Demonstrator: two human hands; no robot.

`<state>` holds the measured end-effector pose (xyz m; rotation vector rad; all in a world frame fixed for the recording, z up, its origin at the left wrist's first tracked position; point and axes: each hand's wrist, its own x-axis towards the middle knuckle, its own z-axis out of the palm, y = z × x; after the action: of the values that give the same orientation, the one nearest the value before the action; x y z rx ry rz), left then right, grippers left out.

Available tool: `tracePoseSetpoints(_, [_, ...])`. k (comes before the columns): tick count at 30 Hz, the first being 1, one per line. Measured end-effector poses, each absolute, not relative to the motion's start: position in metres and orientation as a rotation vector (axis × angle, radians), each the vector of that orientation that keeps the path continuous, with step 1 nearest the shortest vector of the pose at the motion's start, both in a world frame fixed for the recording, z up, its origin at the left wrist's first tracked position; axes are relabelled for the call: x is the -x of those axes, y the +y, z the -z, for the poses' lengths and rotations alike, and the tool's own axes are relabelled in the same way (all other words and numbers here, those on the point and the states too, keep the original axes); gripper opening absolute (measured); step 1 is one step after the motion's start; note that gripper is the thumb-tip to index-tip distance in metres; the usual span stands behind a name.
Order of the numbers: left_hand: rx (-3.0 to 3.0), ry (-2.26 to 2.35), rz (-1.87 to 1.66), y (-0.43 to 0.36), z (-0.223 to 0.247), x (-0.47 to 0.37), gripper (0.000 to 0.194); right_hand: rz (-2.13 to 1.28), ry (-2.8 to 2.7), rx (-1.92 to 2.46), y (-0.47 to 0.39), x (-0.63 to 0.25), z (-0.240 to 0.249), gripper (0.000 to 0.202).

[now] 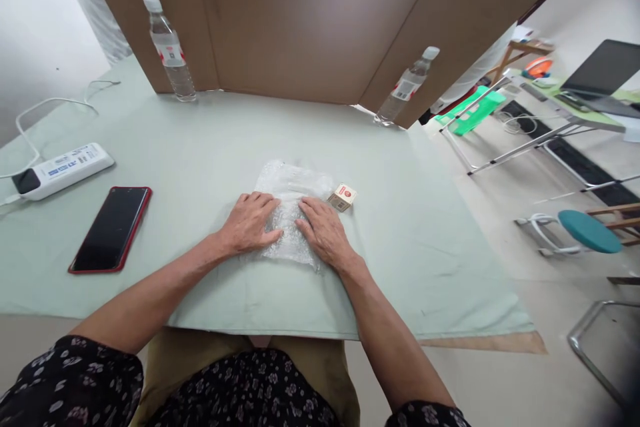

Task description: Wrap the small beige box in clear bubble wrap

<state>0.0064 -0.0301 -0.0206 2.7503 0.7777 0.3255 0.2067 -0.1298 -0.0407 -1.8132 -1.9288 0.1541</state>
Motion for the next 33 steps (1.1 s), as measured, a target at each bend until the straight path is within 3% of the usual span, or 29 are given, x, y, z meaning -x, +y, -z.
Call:
tracePoseSetpoints(5, [-2.728,0.887,-0.486,-0.033,0.019,-0.006,0.04,0.178,-1.57,1.81,-0.135,-0.229,0.031,0.026])
tracePoseSetpoints(8, [-2.702,0.753,-0.544,-0.031,0.022,-0.005,0.033,0.301,-1.293,1.982,-0.137,-0.252,0.034,0.05])
tracePoseSetpoints(11, [-2.692,0.614,-0.432,-0.034,0.026,-0.006,0.034,0.111,-1.208,2.104,-0.135,-0.271,0.042,0.061])
tracePoseSetpoints(16, [-2.695,0.665,-0.361,-0.04,0.028,-0.009,0.043,-0.099,-1.153,1.914,-0.134,-0.262,0.035,0.05])
tracePoseSetpoints(24, [-2.576,0.737,-0.37,-0.038,0.027,-0.011,0.092,-0.153,-1.3,1.506,-0.142,-0.208,0.013,0.053])
tracePoseSetpoints(28, [-2.526,0.779,-0.383,-0.039,0.027,-0.012,0.102,-0.28,-1.561,1.626,-0.135,-0.206,0.026,0.05])
tracePoseSetpoints(33, [-2.542,0.793,-0.383,-0.04,0.028,-0.012,0.1,-0.298,-1.778,1.766,-0.128,-0.207,0.038,0.055])
